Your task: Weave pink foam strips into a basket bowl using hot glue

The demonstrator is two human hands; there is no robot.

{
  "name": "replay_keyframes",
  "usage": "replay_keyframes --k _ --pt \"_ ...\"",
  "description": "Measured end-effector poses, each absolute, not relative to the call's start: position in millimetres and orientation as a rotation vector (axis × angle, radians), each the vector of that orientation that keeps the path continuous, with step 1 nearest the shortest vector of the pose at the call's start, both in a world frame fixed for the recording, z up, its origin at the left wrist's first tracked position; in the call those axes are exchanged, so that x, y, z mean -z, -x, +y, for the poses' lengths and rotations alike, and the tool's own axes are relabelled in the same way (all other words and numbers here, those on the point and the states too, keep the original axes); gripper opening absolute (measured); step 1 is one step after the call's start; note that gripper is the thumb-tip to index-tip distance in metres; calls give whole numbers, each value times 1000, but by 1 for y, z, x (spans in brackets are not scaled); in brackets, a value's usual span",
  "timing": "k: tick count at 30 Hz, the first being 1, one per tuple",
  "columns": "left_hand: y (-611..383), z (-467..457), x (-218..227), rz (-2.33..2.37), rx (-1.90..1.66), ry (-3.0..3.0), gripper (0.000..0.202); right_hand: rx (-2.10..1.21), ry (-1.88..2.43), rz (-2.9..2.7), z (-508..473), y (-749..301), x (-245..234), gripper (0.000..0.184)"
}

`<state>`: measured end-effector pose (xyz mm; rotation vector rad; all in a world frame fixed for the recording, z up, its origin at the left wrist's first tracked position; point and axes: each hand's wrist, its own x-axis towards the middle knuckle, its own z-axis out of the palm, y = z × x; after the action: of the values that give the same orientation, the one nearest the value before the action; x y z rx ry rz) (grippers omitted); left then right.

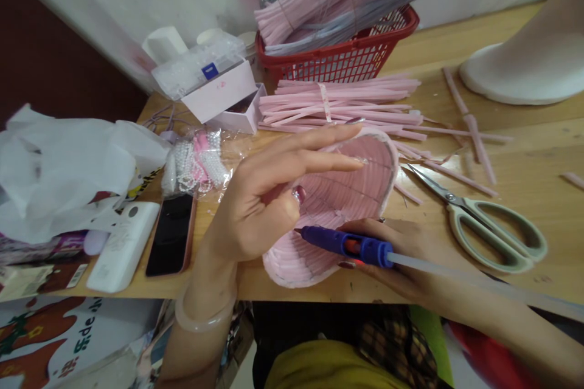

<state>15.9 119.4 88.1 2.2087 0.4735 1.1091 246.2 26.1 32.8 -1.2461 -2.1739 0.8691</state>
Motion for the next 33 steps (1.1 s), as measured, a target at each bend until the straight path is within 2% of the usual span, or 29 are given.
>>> replay_keyframes --k 3,8,23,28,33 --pt "-15 120 -89 467 -1098 -2215 41 -879 1296 -2180 26 -244 -35 33" --pt "-16 120 -89 423 -1123 -2180 42 -897 1220 -2242 28 -247 -34 25" --pt "-15 123 -88 368 -1110 -2191 42 -779 1181 -2297 29 -250 -28 31" --pt "-16 122 -88 384 -1122 -2192 41 -859 1166 -2322 32 -252 -34 34" --pt "-15 122 -88 424 -1113 -2225 40 -812 1205 -2293 31 -250 -36 26"
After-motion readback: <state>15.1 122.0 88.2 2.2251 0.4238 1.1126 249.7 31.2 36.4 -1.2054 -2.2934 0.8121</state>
